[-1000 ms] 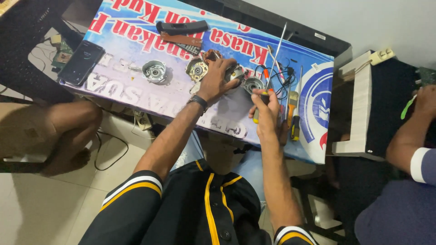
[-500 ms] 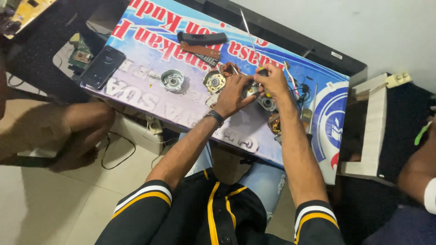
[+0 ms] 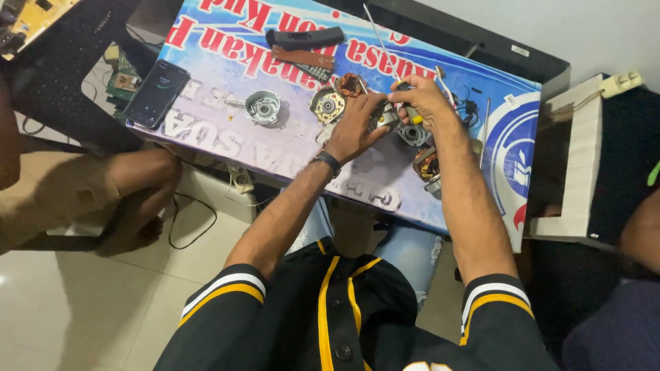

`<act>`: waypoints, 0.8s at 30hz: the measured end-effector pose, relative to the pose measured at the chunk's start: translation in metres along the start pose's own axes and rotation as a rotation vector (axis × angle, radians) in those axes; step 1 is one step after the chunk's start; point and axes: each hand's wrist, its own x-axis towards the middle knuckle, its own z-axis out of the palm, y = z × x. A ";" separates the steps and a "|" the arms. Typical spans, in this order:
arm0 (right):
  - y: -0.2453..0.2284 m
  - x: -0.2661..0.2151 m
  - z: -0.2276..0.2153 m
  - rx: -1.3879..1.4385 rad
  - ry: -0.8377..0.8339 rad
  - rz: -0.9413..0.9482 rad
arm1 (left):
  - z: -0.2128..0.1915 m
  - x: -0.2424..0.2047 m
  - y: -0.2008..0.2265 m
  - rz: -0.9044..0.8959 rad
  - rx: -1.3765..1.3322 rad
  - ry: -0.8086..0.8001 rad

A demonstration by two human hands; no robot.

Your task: The person disassembles and reassembles small electrical motor components on a table. They use a screwdriver to remove screws from a motor housing, separate the parts, and then reassemble them.

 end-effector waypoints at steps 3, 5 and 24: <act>0.003 0.005 -0.004 -0.022 0.005 0.021 | 0.001 0.000 -0.002 0.006 -0.002 -0.005; 0.004 0.007 -0.004 -0.046 0.006 0.032 | -0.001 -0.001 0.000 0.007 -0.006 -0.006; 0.035 0.014 -0.005 0.210 0.097 0.023 | -0.010 0.000 0.005 -0.016 0.037 -0.067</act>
